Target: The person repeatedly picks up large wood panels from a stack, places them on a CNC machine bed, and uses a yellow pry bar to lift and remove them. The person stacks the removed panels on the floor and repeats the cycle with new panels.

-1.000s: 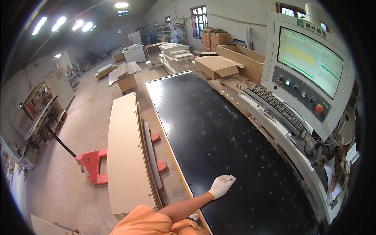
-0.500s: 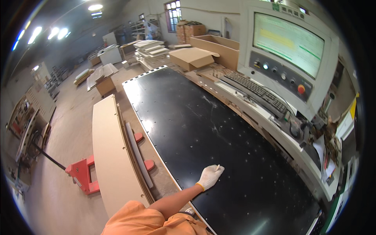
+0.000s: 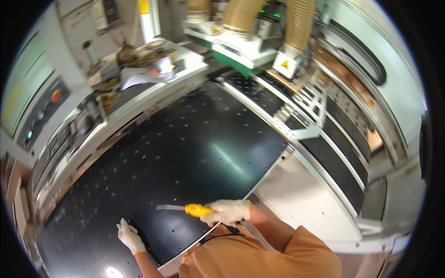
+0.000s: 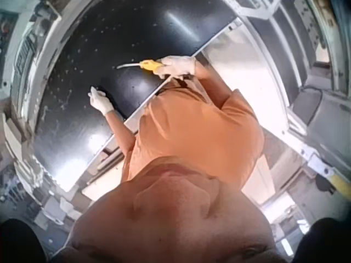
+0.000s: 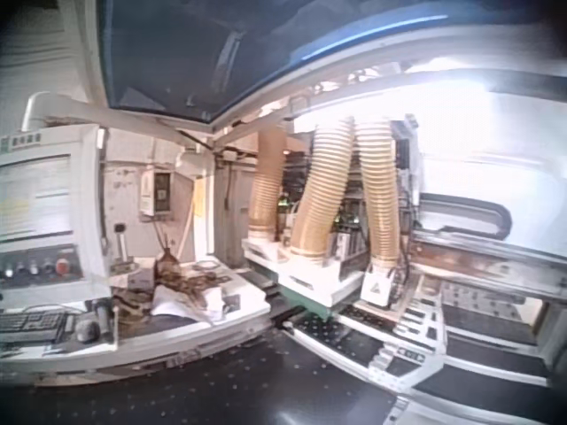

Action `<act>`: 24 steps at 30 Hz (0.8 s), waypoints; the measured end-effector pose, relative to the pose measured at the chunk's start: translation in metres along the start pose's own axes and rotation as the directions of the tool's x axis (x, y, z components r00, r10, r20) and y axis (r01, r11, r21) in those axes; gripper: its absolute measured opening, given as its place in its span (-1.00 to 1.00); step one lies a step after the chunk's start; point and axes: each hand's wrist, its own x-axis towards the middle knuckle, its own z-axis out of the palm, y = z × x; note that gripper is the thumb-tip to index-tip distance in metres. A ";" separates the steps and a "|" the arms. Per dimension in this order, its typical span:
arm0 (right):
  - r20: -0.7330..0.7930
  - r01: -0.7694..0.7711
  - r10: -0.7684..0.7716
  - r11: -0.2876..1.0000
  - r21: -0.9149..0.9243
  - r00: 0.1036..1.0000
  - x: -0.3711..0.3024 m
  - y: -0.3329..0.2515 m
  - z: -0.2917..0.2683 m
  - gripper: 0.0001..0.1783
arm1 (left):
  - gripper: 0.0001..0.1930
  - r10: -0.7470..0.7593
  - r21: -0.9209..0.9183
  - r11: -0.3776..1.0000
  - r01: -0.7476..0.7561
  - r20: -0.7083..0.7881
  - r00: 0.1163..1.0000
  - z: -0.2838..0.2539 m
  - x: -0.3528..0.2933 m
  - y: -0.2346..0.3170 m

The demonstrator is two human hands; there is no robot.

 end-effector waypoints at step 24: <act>-0.520 0.844 0.735 0.534 0.047 -0.436 -0.130 0.219 -0.106 -0.42 | -0.37 0.026 0.133 0.962 -0.238 0.823 0.568 0.159 -0.116 0.016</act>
